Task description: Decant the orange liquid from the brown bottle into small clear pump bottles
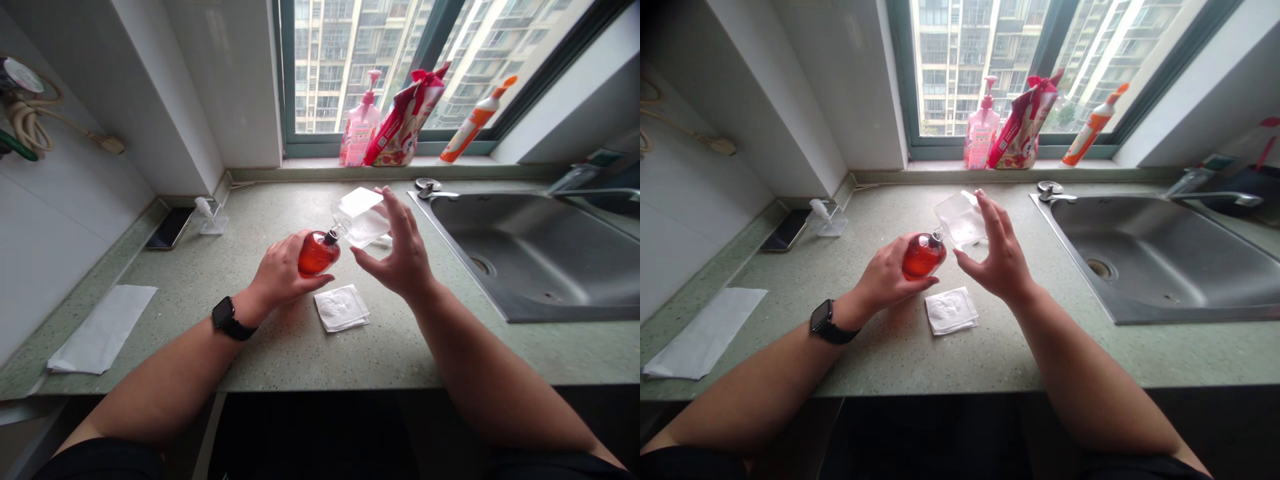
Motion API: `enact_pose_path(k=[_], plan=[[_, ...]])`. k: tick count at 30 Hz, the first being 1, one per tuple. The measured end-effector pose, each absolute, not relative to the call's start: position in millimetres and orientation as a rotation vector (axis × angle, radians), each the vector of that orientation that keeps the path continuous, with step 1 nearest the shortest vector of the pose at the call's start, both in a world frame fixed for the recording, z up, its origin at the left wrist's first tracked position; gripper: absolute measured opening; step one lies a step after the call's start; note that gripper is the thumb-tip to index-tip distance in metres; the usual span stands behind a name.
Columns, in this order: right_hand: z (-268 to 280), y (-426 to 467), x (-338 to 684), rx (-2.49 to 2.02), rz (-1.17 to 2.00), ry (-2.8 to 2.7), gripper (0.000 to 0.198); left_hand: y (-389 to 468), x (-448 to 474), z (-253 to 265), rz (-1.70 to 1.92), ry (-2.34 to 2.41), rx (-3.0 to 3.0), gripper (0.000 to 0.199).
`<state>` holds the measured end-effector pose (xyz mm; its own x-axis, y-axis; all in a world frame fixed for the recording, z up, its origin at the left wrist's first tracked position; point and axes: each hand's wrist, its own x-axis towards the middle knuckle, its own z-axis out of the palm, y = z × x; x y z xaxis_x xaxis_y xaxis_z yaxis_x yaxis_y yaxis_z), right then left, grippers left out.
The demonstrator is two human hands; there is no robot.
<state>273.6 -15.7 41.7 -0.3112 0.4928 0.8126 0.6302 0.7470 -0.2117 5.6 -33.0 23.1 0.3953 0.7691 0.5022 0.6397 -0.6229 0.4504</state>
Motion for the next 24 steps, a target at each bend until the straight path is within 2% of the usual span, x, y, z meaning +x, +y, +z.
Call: enact_pose_path(k=[10, 24], plan=[[43.4, -16.5, 273.3, -0.854, -0.184, -1.985, 0.109, -33.7, 6.4, 22.4, 1.041, 1.266, 2.465, 0.078], [39.8, -15.0, 272.8, -0.862, -0.084, -1.962, 0.113, -34.0, 7.4, 22.2, 1.054, 1.264, 2.454, 0.077]])
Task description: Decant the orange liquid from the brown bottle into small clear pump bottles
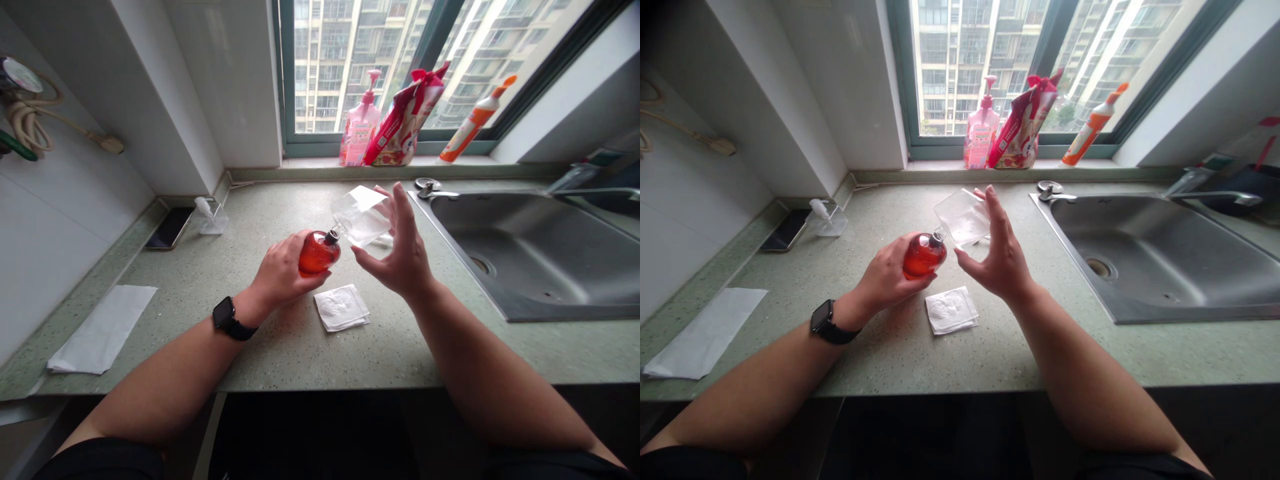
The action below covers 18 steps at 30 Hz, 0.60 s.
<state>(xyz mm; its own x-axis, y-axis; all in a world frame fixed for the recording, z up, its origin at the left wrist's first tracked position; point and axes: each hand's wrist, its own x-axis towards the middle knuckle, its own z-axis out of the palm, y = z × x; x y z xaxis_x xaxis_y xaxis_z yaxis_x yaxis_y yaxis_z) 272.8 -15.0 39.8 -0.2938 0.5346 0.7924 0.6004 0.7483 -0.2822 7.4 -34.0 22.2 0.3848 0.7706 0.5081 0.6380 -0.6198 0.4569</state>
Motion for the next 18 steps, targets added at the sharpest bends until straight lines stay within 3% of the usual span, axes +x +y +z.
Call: enact_pose_path(k=[18], plan=[[42.6, -15.7, 271.0, -0.799, -0.137, -1.948, 0.105, -33.0, 7.4, 21.1, 1.057, 1.259, 2.468, 0.075]])
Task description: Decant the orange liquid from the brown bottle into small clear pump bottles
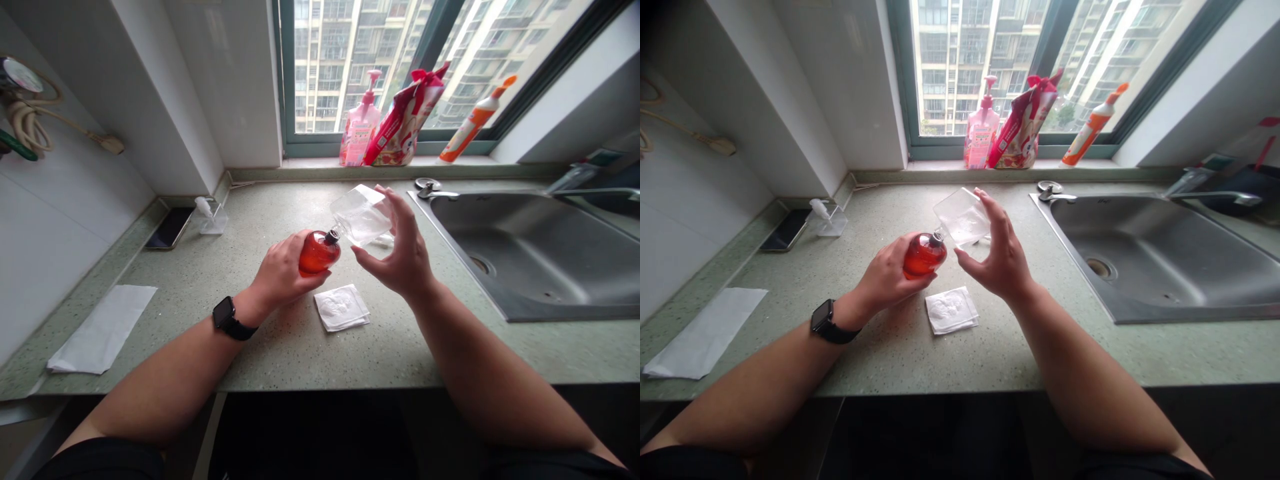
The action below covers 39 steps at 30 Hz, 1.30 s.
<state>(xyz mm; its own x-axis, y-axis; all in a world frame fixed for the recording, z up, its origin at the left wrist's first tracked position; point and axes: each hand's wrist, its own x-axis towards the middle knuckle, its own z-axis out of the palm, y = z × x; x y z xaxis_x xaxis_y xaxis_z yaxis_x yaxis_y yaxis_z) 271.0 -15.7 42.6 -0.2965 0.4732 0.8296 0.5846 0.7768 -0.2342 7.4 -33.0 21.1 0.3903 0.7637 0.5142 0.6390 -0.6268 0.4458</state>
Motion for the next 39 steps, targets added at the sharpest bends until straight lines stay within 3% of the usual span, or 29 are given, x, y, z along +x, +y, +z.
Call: enact_pose_path(k=[39], plan=[[40.7, -15.2, 274.8, -0.787, -0.203, -1.947, 0.107, -33.9, 9.1, 22.0, 1.048, 1.273, 2.476, 0.076]])
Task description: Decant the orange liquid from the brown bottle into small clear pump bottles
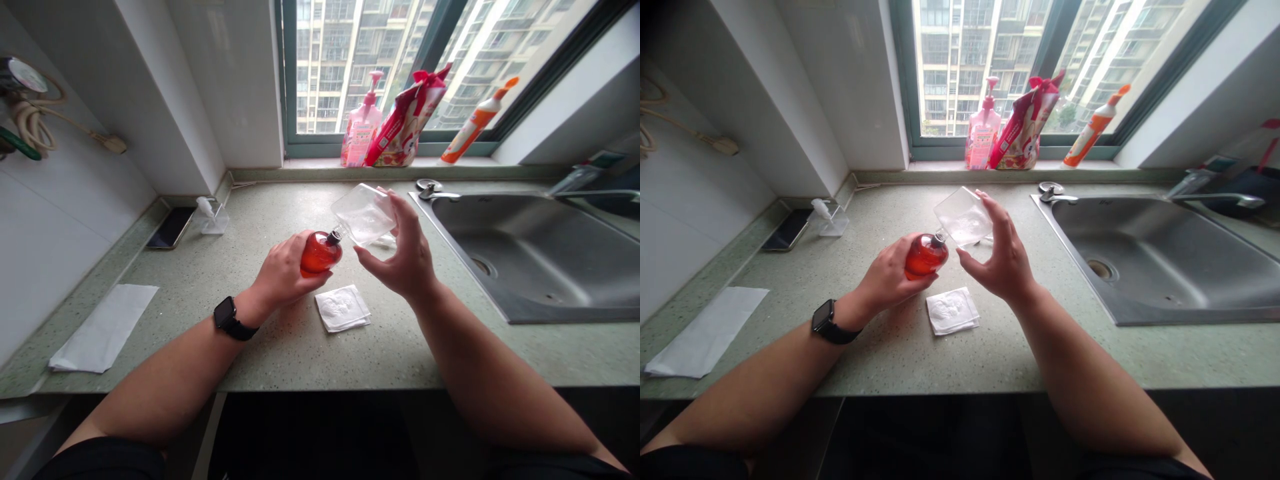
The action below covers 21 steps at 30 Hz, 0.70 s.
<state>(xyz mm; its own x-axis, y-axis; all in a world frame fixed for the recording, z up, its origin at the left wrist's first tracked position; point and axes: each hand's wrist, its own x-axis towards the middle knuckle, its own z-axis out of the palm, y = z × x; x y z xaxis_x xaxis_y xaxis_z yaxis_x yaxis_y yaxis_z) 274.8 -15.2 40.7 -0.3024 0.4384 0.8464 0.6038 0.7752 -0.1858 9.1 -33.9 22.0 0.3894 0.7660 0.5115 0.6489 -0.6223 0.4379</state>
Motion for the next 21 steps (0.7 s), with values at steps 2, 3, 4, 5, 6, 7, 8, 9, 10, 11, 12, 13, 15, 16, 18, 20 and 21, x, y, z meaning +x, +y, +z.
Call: enact_pose_path(k=[2, 3, 4, 5, 6, 7, 8, 9, 10, 11, 12, 13, 15, 16, 18, 20, 21], plan=[[43.0, -16.5, 274.9, -0.795, -0.216, -1.959, 0.106, -33.9, 9.0, 22.0, 1.047, 1.272, 2.473, 0.075], [44.1, -17.0, 274.8, -0.801, -0.222, -1.964, 0.105, -33.8, 8.9, 22.0, 1.047, 1.273, 2.473, 0.075], [45.1, -17.6, 274.6, -0.804, -0.231, -1.967, 0.104, -33.8, 8.7, 22.0, 1.045, 1.273, 2.472, 0.075], [45.9, -18.0, 274.4, -0.806, -0.242, -1.969, 0.104, -33.8, 8.6, 21.9, 1.045, 1.274, 2.472, 0.076], [46.5, -18.3, 274.2, -0.805, -0.256, -1.968, 0.104, -33.8, 8.5, 21.9, 1.044, 1.275, 2.472, 0.076], [46.9, -18.5, 274.0, -0.804, -0.268, -1.968, 0.104, -33.8, 8.4, 21.8, 1.043, 1.274, 2.473, 0.076], [47.1, -18.6, 273.8, -0.802, -0.278, -1.969, 0.104, -33.7, 8.4, 21.8, 1.043, 1.272, 2.474, 0.076], [47.2, -18.7, 273.8, -0.801, -0.283, -1.970, 0.104, -33.7, 8.3, 21.7, 1.044, 1.270, 2.474, 0.076], [47.1, -18.7, 273.8, -0.799, -0.284, -1.971, 0.104, -33.8, 8.3, 21.8, 1.047, 1.268, 2.474, 0.075], [47.0, -18.7, 274.0, -0.801, -0.283, -1.972, 0.104, -33.8, 8.2, 21.8, 1.048, 1.266, 2.474, 0.075], [46.8, -18.7, 274.2, -0.807, -0.279, -1.974, 0.105, -33.8, 8.1, 21.9, 1.049, 1.266, 2.473, 0.075], [46.5, -18.7, 274.5, -0.817, -0.273, -1.977, 0.105, -33.8, 8.0, 22.1, 1.049, 1.265, 2.473, 0.075], [46.0, -18.7, 275.1, -0.844, -0.258, -1.983, 0.105, -33.8, 7.8, 22.4, 1.044, 1.262, 2.469, 0.076], [45.7, -18.7, 275.3, -0.856, -0.251, -1.985, 0.105, -33.9, 7.7, 22.5, 1.042, 1.260, 2.467, 0.076], [45.2, -18.7, 275.6, -0.869, -0.240, -1.986, 0.105, -34.1, 7.5, 22.8, 1.041, 1.254, 2.463, 0.075], [44.9, -18.7, 275.6, -0.868, -0.236, -1.984, 0.104, -34.3, 7.5, 22.9, 1.044, 1.254, 2.463, 0.074], [44.8, -18.7, 275.6, -0.865, -0.236, -1.983, 0.104, -34.4, 7.6, 22.8, 1.046, 1.257, 2.464, 0.074]])
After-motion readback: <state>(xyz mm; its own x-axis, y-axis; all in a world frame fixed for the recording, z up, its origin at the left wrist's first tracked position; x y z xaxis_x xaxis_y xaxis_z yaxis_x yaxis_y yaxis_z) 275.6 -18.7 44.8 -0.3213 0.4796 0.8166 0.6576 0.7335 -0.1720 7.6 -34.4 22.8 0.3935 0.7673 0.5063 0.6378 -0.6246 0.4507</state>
